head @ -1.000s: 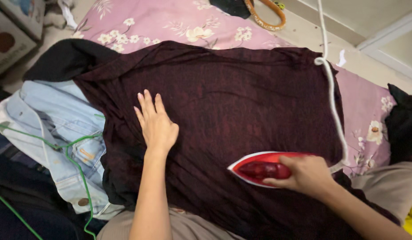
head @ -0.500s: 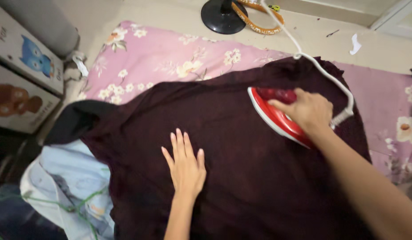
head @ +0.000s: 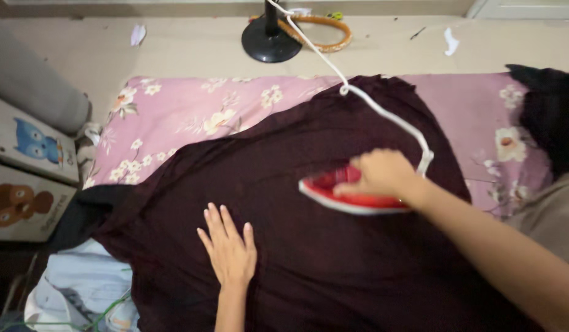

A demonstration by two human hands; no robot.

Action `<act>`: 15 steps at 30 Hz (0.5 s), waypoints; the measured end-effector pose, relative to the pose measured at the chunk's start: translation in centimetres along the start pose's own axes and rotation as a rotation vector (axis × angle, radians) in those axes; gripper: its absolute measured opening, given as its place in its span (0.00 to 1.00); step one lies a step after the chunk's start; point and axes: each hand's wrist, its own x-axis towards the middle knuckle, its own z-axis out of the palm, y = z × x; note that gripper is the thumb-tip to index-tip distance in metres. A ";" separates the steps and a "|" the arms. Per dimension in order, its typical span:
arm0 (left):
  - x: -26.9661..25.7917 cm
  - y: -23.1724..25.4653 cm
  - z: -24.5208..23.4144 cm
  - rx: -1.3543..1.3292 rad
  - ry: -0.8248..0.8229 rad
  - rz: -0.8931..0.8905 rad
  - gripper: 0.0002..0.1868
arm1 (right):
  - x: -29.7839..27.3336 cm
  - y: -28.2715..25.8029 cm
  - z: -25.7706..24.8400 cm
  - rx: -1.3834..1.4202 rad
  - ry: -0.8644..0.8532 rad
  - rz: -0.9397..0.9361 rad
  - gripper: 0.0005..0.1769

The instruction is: The person irons a dark maroon patterned top on a bed, using a red iron. They smooth the fabric with one hand while moving the iron over the surface, then flip the garment and continue ironing the other side.

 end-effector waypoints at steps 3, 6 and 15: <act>-0.6 -0.1 -0.2 -0.024 0.016 0.000 0.37 | -5.3 1.0 2.1 -0.045 -0.134 -0.090 0.44; -1.6 0.6 -0.3 -0.008 0.006 -0.038 0.35 | -9.8 2.7 4.7 -0.089 -0.165 -0.224 0.45; -2.0 8.8 -0.2 -0.129 -0.004 0.021 0.37 | -8.4 9.1 4.1 -0.148 -0.079 0.074 0.45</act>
